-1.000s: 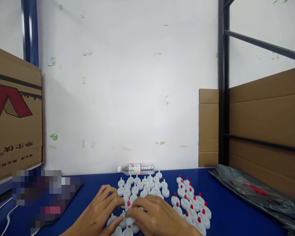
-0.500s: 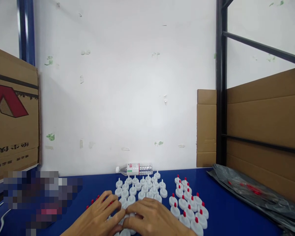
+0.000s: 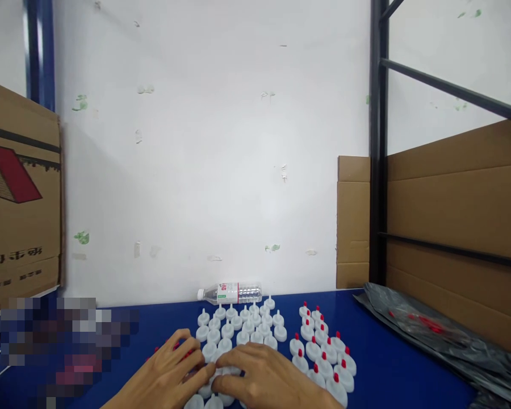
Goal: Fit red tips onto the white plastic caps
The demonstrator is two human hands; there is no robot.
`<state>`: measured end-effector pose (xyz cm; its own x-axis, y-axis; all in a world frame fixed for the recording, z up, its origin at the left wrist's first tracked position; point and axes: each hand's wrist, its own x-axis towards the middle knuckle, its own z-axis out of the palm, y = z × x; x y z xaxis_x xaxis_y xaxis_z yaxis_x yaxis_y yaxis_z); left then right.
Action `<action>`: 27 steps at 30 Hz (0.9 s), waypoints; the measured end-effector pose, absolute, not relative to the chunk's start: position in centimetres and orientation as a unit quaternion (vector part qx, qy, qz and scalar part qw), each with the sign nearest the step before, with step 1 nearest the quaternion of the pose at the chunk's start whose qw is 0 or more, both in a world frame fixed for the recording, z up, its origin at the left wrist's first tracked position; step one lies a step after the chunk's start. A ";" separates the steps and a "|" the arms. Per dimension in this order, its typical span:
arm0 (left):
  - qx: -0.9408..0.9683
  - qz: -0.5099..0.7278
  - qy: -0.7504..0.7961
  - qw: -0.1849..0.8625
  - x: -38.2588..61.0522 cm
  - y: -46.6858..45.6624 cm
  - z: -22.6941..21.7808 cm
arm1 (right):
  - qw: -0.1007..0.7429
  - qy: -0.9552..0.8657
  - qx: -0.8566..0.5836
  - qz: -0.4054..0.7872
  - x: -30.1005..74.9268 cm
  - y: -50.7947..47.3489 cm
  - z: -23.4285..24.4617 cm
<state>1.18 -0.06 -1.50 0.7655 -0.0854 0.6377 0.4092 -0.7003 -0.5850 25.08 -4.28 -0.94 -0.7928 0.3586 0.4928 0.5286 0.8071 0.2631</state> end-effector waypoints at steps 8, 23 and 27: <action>-0.867 -0.323 -0.086 0.369 0.8 0.0 -1.2 | 0.211 -0.937 -0.235 -0.152 24.8 -4.7 -1.3; -0.893 -0.351 -0.172 0.222 -0.6 1.7 -0.6 | 0.323 -0.885 -0.185 -0.278 25.6 -3.7 0.1; -0.865 -0.364 -0.286 0.193 -4.4 3.0 2.0 | 0.355 -0.852 -0.274 -0.272 28.0 -2.6 0.7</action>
